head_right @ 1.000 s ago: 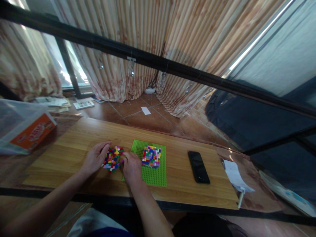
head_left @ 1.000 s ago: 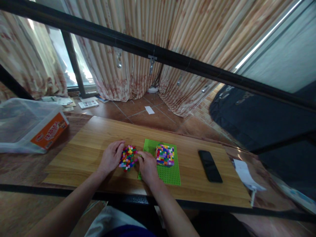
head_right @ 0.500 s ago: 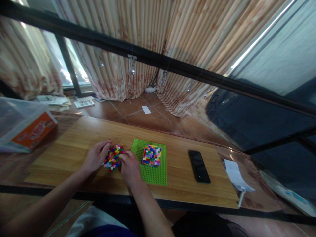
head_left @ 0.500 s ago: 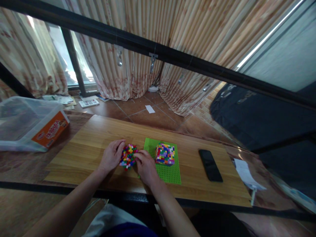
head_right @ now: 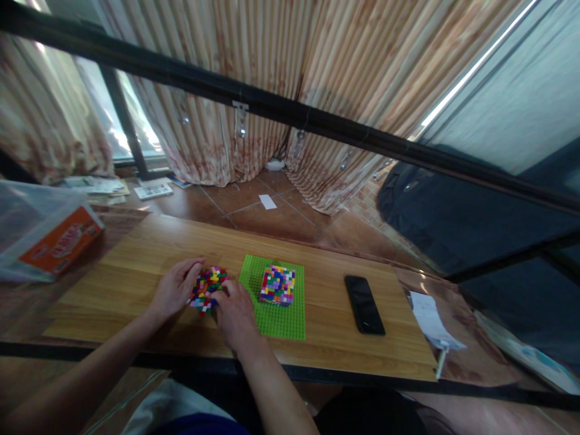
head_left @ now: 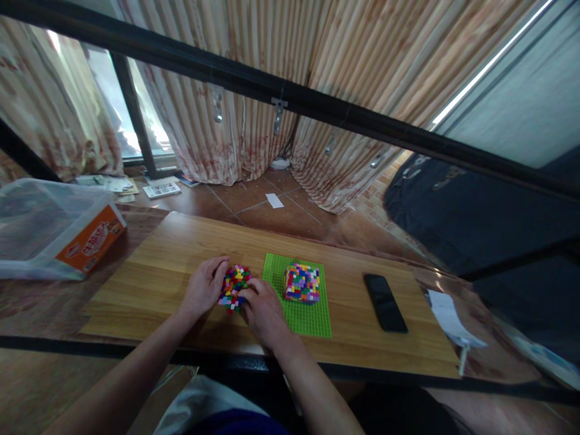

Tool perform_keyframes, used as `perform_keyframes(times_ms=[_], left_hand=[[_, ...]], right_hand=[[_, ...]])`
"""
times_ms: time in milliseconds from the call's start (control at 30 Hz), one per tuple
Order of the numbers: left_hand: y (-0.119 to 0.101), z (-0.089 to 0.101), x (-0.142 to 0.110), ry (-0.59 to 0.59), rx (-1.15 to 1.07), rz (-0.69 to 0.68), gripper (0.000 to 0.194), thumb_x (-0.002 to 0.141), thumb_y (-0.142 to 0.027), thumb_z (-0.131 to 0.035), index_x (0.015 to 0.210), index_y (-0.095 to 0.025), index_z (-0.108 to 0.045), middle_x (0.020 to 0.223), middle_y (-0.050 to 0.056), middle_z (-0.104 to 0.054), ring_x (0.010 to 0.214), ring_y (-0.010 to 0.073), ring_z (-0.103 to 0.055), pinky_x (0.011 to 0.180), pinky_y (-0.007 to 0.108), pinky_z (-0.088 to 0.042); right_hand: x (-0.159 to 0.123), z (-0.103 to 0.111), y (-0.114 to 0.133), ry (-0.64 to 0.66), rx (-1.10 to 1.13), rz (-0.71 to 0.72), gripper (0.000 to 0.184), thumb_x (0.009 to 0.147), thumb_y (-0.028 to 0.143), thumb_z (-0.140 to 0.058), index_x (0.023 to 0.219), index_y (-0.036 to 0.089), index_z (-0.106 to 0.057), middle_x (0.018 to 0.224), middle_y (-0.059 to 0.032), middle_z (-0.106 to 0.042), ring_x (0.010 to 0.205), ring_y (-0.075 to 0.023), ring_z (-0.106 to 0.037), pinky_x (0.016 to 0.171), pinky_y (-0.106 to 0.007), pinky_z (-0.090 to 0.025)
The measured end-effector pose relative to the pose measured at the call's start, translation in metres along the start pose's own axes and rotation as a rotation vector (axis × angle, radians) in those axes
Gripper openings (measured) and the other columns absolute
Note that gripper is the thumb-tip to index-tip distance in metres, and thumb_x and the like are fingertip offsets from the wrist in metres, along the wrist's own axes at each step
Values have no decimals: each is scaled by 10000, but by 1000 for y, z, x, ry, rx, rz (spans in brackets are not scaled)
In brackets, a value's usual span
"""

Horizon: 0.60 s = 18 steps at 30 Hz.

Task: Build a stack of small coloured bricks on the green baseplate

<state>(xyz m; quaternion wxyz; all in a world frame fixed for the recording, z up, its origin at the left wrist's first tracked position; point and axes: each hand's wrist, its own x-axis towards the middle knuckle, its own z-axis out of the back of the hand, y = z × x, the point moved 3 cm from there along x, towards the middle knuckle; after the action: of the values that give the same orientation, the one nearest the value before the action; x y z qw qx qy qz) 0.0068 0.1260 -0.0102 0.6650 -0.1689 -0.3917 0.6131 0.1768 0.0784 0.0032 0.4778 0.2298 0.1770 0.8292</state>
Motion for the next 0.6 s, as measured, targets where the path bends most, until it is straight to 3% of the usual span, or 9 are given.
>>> perform_keyframes(times_ms=[600], left_hand=[[-1, 1, 0, 12, 5, 11, 504, 924, -500, -316, 1044, -151, -659, 1066, 110, -703, 1027, 230, -633, 964, 390, -485]], right_hand=[[-3, 2, 0, 19, -45, 63, 124, 854, 199, -648, 940, 257, -716, 1159, -63, -551, 1075, -210, -484, 915, -345, -441]])
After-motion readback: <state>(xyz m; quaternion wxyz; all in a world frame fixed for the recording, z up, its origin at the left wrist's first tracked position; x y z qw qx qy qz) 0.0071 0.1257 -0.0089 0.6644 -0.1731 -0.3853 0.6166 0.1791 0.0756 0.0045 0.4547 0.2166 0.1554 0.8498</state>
